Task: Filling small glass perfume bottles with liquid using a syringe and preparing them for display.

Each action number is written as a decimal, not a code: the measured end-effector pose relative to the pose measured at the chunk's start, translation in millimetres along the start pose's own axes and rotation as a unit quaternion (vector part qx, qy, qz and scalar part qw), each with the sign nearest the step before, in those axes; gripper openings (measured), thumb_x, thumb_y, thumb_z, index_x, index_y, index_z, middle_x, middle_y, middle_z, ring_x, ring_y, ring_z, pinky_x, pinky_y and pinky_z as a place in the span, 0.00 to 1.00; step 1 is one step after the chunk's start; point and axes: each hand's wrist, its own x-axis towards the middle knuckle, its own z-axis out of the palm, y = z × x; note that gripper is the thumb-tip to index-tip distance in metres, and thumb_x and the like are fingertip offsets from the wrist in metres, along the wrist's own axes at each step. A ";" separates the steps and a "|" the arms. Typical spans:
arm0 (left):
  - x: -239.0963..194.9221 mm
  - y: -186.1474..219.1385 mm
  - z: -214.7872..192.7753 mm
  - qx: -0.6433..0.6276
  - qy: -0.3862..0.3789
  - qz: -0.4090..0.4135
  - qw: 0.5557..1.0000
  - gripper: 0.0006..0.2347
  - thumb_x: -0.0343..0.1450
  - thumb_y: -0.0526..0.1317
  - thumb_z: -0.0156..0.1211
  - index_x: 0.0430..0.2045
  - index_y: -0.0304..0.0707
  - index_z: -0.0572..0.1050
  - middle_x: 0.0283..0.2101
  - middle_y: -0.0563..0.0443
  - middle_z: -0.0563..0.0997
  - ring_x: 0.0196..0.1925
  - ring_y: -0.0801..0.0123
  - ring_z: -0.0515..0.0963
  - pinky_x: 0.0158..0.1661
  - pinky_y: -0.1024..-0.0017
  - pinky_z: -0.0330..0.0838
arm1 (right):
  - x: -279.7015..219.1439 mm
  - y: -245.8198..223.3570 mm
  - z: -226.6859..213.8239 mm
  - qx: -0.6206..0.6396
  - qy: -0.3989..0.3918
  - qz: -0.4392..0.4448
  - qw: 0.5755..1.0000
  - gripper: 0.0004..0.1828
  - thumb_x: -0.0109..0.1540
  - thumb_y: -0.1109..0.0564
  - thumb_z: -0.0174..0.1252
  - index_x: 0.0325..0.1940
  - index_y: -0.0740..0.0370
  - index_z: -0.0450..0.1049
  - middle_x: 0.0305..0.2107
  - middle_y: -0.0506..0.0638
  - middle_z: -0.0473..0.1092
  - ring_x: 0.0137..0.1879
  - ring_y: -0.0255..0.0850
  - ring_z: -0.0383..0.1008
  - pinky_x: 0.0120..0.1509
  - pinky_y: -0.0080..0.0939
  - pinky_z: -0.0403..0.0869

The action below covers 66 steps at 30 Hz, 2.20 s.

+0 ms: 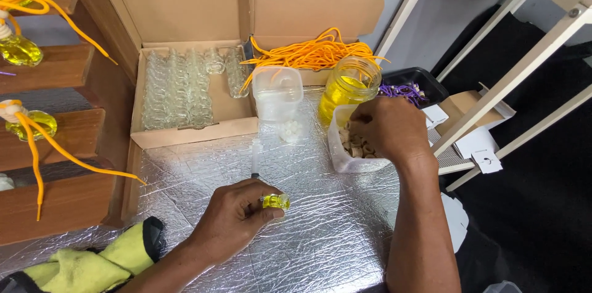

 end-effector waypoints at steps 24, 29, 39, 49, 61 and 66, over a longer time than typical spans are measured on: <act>21.9 -15.5 -47.8 0.159 0.214 -0.055 0.962 0.12 0.67 0.42 0.70 0.43 0.50 0.80 0.37 0.42 0.85 0.47 0.44 0.84 0.48 0.48 0.75 | -8.4 -1.5 1.3 0.153 0.124 -0.089 0.976 0.16 0.60 0.48 0.68 0.49 0.55 0.82 0.37 0.55 0.81 0.45 0.57 0.82 0.53 0.59 0.76; 27.1 -27.9 -47.0 0.199 0.191 -0.053 0.960 0.13 0.67 0.38 0.69 0.44 0.49 0.79 0.40 0.44 0.84 0.52 0.49 0.82 0.53 0.53 0.73 | -9.2 -1.2 4.2 0.189 0.158 -0.089 0.965 0.15 0.61 0.50 0.68 0.48 0.59 0.82 0.36 0.57 0.81 0.44 0.56 0.82 0.52 0.56 0.75; 13.1 -4.7 -49.3 0.216 0.227 0.081 0.946 0.22 0.64 0.27 0.61 0.54 0.34 0.74 0.46 0.38 0.80 0.54 0.43 0.77 0.54 0.50 0.70 | -7.1 8.3 7.8 0.214 0.221 -0.101 0.946 0.13 0.59 0.58 0.67 0.48 0.57 0.82 0.35 0.55 0.80 0.40 0.52 0.82 0.49 0.54 0.74; 7.7 -18.2 -24.0 0.264 0.129 0.228 0.928 0.14 0.68 0.24 0.57 0.46 0.32 0.80 0.43 0.45 0.82 0.45 0.60 0.81 0.47 0.65 0.81 | -6.4 4.3 -5.9 0.201 0.169 0.021 0.965 0.11 0.61 0.47 0.65 0.42 0.52 0.77 0.41 0.47 0.80 0.45 0.48 0.78 0.39 0.58 0.71; 9.1 -20.8 -23.2 0.282 0.069 0.173 0.941 0.13 0.71 0.34 0.63 0.50 0.35 0.79 0.45 0.46 0.84 0.47 0.58 0.82 0.48 0.61 0.80 | -11.0 -7.3 -10.2 0.139 0.069 0.011 0.988 0.19 0.64 0.47 0.58 0.58 0.49 0.77 0.52 0.46 0.77 0.55 0.50 0.78 0.43 0.54 0.78; 8.9 -20.6 -22.7 0.290 0.058 0.166 0.941 0.15 0.68 0.32 0.66 0.50 0.36 0.80 0.46 0.47 0.84 0.47 0.59 0.80 0.47 0.62 0.79 | -10.7 -8.6 -10.4 0.120 0.051 0.022 0.991 0.19 0.63 0.44 0.60 0.57 0.47 0.78 0.51 0.46 0.78 0.56 0.52 0.78 0.45 0.56 0.78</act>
